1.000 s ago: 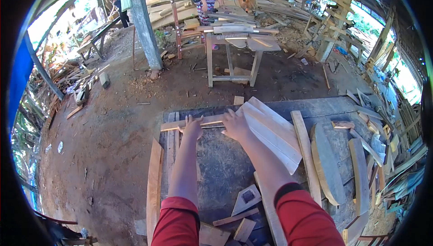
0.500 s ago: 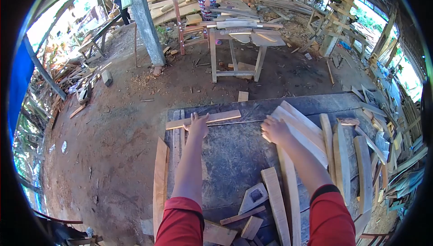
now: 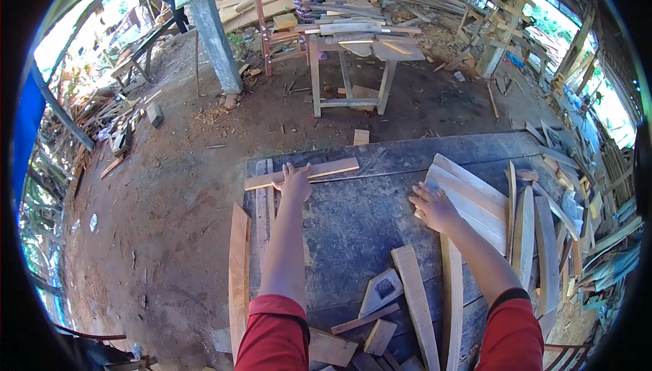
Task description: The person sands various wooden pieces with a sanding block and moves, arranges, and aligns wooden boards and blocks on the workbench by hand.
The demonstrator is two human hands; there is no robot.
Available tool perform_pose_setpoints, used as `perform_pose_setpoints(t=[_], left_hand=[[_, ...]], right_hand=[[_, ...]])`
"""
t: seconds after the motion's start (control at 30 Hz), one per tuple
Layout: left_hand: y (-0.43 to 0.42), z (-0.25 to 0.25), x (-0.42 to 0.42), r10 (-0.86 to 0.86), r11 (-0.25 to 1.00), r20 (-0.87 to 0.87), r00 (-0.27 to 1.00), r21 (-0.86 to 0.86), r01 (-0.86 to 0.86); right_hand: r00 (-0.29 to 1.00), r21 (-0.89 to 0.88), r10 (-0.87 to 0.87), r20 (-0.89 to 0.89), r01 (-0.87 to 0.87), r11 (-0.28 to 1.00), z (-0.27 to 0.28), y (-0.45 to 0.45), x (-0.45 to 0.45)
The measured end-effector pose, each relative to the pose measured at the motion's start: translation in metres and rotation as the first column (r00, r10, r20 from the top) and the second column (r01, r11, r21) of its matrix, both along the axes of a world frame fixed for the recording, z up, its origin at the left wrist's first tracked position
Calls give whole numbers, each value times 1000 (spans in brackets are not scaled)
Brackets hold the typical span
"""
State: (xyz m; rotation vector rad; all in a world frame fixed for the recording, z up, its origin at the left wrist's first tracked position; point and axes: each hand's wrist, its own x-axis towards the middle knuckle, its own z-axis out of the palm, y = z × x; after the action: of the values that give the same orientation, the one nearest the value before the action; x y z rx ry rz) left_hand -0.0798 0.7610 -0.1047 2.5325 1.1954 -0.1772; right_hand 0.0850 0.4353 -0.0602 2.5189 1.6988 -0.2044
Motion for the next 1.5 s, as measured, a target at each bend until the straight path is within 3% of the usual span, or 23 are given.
perform_pose_setpoints(t=[0.2,0.3,0.37,0.4,0.47,0.5,0.57,0.63,0.7,0.8,0.9,0.93,0.97,1.03,1.13,1.2,1.37,1.5], left_hand=[[2,-6,2,-19,1000,-11,1000,10,19],[1,-3,2,-5,1000,-15,1000,18,5],[1,-2,1,-2,1000,-9,1000,8,2],[0,-2,1,0,1000,-11,1000,8,0],[0,0,1,7,1000,-2,1000,-13,-7],[1,-1,1,10,1000,0,1000,-12,-10],[2,-3,2,18,999,40,999,-34,-17],[-2,3,3,35,999,23,999,-27,-35],[-8,5,7,49,999,5,999,-22,-49],[-15,17,15,-2,984,-142,990,173,27],[-19,24,17,-30,984,-158,987,167,57],[-20,25,15,-14,985,-38,999,169,20],[-20,26,13,-8,984,-34,999,175,14],[-27,27,5,-16,989,277,961,148,-26],[-58,25,-27,-131,985,395,909,155,74],[-91,31,-64,-194,980,449,872,122,156],[-182,42,-154,-209,974,388,898,-2,227],[-230,48,-200,-242,958,390,889,-52,283]], right_hand=[[998,125,-51,-35,55,991,13,-29,-43],[987,111,-158,-5,158,981,17,-52,-55],[930,210,-364,47,347,914,9,-73,-46],[931,210,-362,46,346,915,10,-81,-41],[823,175,-567,21,556,813,13,-93,-31],[825,176,-565,22,553,814,12,-96,-30],[758,-11,-652,-10,652,758,7,-103,-27],[793,9,-606,63,606,795,-4,-107,-27],[775,-20,-630,45,631,775,-6,-107,-27],[784,-45,-621,12,621,783,-4,-109,-25],[781,-55,-624,-2,623,780,-1,-109,-25],[782,-54,-623,-17,621,782,-3,-110,-24],[786,-46,-618,-17,617,785,-4,-110,-22],[778,-62,-628,-28,626,778,-4,-111,-22],[784,-62,-621,-26,618,783,-5,-112,-22],[785,-56,-619,-33,616,785,-4,-113,-22],[779,-20,-620,-94,622,783,1,-113,-24],[741,-15,-586,-328,616,788,3,-123,-10]])
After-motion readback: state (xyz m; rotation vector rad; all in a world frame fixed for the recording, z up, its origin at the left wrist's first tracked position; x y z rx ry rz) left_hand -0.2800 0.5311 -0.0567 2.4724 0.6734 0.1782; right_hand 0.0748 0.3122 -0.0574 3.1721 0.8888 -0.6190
